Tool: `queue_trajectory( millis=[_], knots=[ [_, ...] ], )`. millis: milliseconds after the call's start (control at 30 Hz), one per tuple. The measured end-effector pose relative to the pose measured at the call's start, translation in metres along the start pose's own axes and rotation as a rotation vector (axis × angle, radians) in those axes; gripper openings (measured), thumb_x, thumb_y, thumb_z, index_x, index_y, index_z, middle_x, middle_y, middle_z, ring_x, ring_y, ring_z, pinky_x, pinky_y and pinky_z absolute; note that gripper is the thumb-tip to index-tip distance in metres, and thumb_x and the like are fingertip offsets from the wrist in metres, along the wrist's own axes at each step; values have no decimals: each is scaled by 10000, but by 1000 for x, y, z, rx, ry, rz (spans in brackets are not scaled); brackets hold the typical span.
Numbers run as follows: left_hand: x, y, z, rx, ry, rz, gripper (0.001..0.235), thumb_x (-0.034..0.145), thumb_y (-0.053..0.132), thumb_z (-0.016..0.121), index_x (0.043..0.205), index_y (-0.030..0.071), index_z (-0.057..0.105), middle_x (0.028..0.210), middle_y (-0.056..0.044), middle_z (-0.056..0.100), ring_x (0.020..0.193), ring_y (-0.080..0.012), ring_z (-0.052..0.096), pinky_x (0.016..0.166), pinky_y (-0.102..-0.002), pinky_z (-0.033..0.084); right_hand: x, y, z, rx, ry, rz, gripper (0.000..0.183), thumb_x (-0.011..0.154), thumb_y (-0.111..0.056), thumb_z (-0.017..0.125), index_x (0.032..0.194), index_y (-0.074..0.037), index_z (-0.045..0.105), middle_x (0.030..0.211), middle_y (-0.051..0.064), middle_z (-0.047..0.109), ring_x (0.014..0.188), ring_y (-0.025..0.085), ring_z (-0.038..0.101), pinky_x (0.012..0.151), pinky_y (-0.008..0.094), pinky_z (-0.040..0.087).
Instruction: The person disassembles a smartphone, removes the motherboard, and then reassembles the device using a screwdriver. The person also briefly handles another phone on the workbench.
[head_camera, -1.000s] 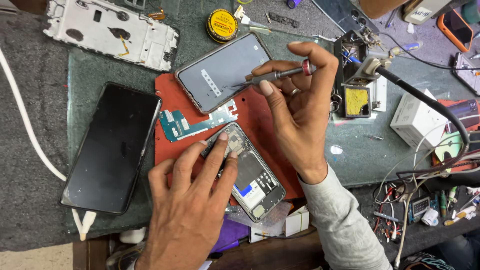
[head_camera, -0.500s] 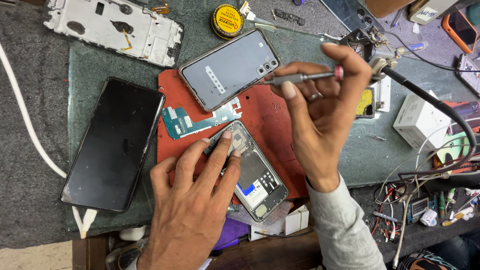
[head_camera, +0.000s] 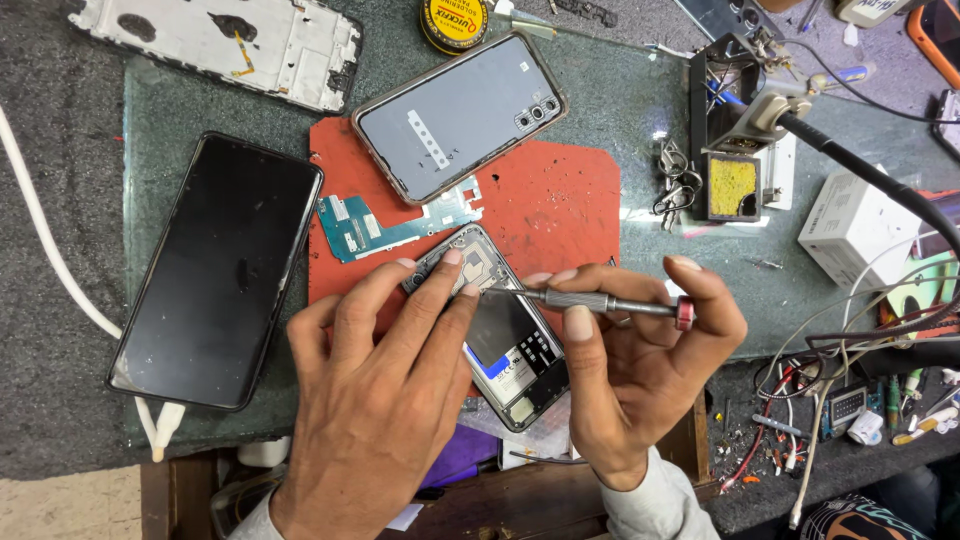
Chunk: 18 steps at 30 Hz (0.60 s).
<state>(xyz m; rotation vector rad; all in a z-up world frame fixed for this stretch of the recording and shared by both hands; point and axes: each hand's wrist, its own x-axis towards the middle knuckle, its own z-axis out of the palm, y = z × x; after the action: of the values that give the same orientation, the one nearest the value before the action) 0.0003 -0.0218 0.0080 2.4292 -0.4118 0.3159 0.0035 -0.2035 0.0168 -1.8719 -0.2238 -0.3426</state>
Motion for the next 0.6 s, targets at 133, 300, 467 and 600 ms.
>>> queue_trajectory(
  millis=[133,300,467,600],
  knots=[
    [4,0,0,-36,28,-30,360,908,271,749,1171,26,745,1316,-55,677,1282,-258,468,1007,-476,328,-9,2,-2,42,35,41,557,1101,82,561,1497,-109,219,1181,241,658,1039,267,730,942,352,633],
    [4,1,0,-36,41,-48,369,897,312,788,1124,21,762,1284,-35,712,1284,-250,477,1026,-466,310,-13,3,-3,64,-9,25,574,1094,86,564,1502,-111,212,1162,235,650,1023,270,732,954,376,640],
    [3,1,1,-19,58,-34,355,916,277,782,1153,13,772,1297,-37,719,1289,-245,473,1024,-460,308,-15,4,-1,95,-37,-10,570,1095,107,555,1499,-111,218,1164,238,642,1040,285,728,994,414,643],
    [2,0,1,-13,52,-24,351,923,256,777,1177,14,767,1301,-36,718,1300,-239,477,1025,-458,308,-15,5,0,102,-35,-17,568,1092,114,552,1495,-110,221,1170,242,641,1038,284,729,989,412,642]
  ],
)
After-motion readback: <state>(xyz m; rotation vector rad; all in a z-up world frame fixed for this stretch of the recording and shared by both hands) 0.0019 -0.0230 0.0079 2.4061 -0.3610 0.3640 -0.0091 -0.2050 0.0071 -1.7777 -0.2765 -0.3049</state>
